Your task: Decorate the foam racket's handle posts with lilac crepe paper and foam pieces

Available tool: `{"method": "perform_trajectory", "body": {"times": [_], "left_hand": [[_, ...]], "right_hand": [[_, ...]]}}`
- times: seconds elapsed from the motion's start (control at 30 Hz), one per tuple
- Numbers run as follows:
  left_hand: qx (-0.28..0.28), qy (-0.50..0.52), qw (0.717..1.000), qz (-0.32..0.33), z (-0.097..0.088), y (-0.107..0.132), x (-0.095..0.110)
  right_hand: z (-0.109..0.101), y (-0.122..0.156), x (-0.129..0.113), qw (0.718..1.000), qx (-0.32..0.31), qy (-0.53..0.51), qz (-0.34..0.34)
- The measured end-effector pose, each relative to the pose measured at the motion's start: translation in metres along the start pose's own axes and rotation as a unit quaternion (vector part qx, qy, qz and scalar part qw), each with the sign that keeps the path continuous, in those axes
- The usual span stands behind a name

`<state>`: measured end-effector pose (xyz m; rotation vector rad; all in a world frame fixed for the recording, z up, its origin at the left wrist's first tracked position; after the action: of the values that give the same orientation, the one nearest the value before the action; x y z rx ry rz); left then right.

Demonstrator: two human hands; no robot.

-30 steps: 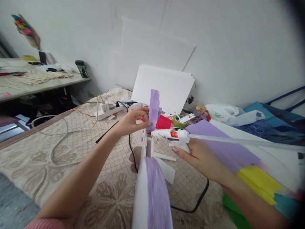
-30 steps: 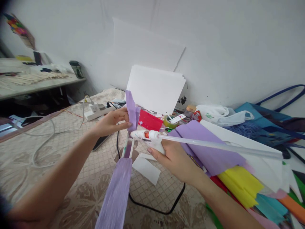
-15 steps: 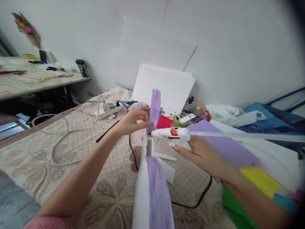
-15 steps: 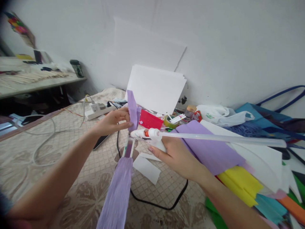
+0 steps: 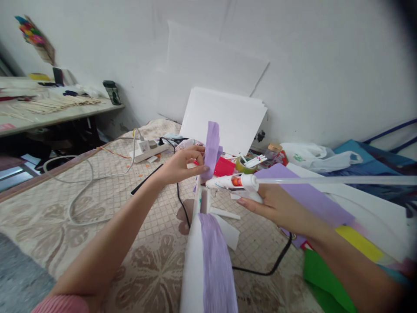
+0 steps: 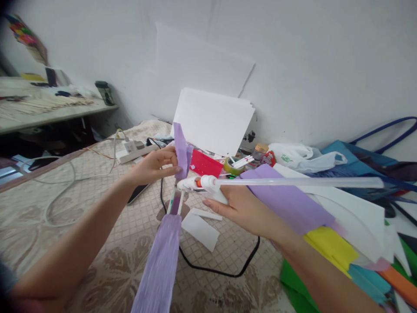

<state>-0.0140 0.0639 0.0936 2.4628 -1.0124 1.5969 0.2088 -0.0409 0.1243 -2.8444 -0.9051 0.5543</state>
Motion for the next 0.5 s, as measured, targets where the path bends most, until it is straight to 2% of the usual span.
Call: {"method": "perform_trajectory", "body": {"times": [0.3, 0.5], "left_hand": [[-0.003, 0.001, 1.0, 0.004, -0.0001, -0.0001, -0.0006], [-0.003, -0.003, 1.0, 0.01, 0.0005, 0.0001, 0.0013]], "right_hand": [[-0.001, 0.0035, 0.0038, 0.998, -0.046, -0.031, 0.01], [-0.0013, 0.0077, 0.004, 0.998, -0.047, -0.035, 0.0]]}}
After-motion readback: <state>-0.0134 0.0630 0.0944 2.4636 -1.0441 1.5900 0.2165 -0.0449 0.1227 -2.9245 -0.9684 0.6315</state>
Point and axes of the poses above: each hand's wrist, its own y-axis away from the middle knuckle, its own z-axis out of the palm, x = y × z, the point moved 3 cm from there along -y, towards the middle knuckle, and after that the axes turned 11 degrees about -z, right-handed, at the moved point
